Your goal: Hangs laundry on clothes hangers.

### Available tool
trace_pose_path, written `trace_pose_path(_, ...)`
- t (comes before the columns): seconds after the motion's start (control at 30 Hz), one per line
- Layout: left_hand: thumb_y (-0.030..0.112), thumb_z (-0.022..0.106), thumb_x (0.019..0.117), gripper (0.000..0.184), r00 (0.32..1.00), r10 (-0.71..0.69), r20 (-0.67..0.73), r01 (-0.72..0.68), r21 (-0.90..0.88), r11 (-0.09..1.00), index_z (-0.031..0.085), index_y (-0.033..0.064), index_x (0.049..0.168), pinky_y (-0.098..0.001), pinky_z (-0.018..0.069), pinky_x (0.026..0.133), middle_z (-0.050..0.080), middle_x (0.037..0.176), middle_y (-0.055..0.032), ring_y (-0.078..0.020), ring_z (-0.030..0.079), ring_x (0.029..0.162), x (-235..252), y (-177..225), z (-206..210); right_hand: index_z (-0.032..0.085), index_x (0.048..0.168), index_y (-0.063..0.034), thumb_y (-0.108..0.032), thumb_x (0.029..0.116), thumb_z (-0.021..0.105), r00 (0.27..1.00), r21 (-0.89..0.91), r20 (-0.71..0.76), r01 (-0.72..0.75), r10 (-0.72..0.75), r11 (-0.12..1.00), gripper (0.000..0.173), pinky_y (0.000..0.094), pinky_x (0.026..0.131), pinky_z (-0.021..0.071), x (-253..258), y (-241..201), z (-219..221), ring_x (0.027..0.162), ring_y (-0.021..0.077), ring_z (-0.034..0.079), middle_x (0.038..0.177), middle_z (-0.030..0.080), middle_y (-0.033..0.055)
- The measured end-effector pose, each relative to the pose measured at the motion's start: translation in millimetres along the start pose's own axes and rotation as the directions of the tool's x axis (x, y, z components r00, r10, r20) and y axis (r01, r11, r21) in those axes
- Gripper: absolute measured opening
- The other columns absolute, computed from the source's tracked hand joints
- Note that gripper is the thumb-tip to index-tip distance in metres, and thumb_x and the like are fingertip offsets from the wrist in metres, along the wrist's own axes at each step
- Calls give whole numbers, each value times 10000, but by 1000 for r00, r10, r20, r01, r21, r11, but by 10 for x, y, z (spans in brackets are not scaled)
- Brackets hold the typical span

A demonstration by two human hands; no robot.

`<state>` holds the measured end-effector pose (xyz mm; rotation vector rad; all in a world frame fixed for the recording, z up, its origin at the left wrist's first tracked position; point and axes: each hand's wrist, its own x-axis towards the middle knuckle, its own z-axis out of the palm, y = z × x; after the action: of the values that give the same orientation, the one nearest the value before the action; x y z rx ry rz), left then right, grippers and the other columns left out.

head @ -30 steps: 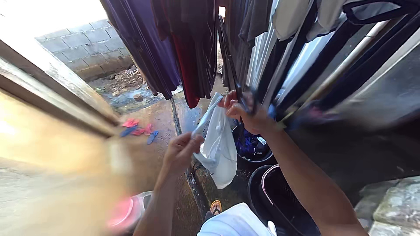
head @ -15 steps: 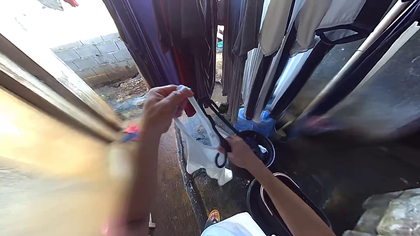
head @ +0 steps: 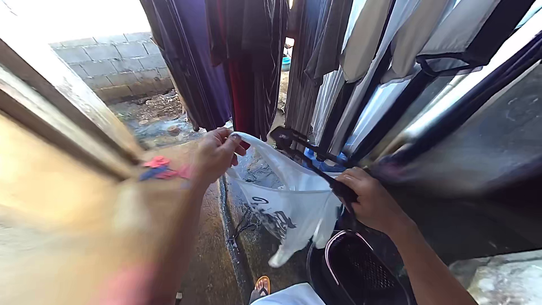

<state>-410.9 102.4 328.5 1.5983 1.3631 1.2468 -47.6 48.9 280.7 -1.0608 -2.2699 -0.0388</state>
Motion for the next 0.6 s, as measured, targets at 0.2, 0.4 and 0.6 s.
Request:
trace_pose_path(0.2, 99, 508, 948, 188, 958, 20, 286, 148, -553, 820, 610, 82, 1105, -256, 564, 545, 680, 891, -55, -103, 630, 623, -142, 8, 358, 726, 1035, -212, -245, 976, 627, 974, 783, -107, -42, 201, 620, 119, 263, 875, 574, -389, 189, 383, 992, 58, 675, 1033, 723, -74)
trace_pose_path(0.4, 112, 542, 1001, 223, 743, 296, 600, -122, -313, 942, 683, -6, 1125, -299, 576, 739, 704, 936, -65, -105, 663, 799, -400, 185, 1120, 740, 1100, -127, -229, 966, 669, 911, 975, 183, -215, 369, 49, 182, 438, 867, 632, -434, -176, 709, 1007, 216, 736, 1091, 754, 61)
trace_pose_path(0.6, 128, 516, 1050, 265, 837, 341, 427, -288, -185, 940, 713, 0, 1172, -303, 621, 845, 750, 1027, -74, -106, 730, 917, -689, -77, 1377, 749, 1088, -180, -180, 896, 702, 939, 962, 152, -70, 308, -263, 198, 489, 984, 566, -578, -54, 691, 1114, 288, 709, 1202, 733, 121)
